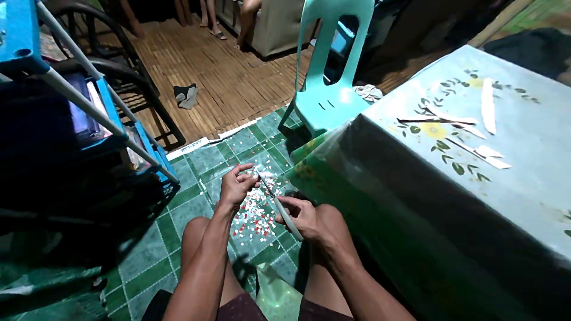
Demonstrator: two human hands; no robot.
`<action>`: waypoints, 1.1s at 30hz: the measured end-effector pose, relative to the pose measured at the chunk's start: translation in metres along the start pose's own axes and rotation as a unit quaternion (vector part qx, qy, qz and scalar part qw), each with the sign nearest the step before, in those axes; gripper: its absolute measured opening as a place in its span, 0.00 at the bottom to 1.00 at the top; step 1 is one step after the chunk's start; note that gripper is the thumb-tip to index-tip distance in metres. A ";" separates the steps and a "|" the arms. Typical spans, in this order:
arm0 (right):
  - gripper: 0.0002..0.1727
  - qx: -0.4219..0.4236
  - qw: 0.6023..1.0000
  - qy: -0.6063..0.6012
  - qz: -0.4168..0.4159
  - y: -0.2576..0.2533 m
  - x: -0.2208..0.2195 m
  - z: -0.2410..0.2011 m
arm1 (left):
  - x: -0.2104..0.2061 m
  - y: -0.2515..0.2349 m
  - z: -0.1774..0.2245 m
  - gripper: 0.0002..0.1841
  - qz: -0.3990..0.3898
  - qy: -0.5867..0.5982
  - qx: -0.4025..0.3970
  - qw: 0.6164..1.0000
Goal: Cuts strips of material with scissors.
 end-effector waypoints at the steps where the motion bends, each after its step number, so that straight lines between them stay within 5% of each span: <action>1: 0.38 -0.010 1.000 0.001 0.003 0.001 0.001 0.000 | -0.001 0.000 0.000 0.25 0.000 0.002 0.005 1.000; 8: 0.35 -0.037 0.999 -0.004 0.015 0.001 0.002 -0.004 | -0.007 -0.002 -0.005 0.21 0.003 -0.050 -0.021 0.999; 14: 0.41 -0.057 0.993 0.004 0.104 0.001 0.018 0.003 | -0.020 -0.011 -0.022 0.33 -0.010 -0.179 -0.050 0.983; 22: 0.40 -0.140 0.982 -0.012 0.123 0.023 0.054 0.012 | -0.056 -0.009 -0.054 0.25 0.060 -0.198 -0.020 0.978; 28: 0.36 -0.119 0.986 0.018 0.116 0.042 0.076 0.019 | -0.098 0.009 -0.045 0.18 0.107 -0.302 -0.165 0.933; 33: 0.29 -0.103 0.988 0.012 0.113 0.055 0.094 0.017 | -0.183 0.015 0.041 0.15 0.052 -0.373 -0.367 0.850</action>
Point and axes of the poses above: each hand's wrist, its own y-axis away from the middle knuckle, its own x-axis out of the back of the hand, z = x × y, the point moved 2 cm from there along -y, towards the middle knuckle, and after that the axes turned 3 degrees about -x, right-handed, at the moved point
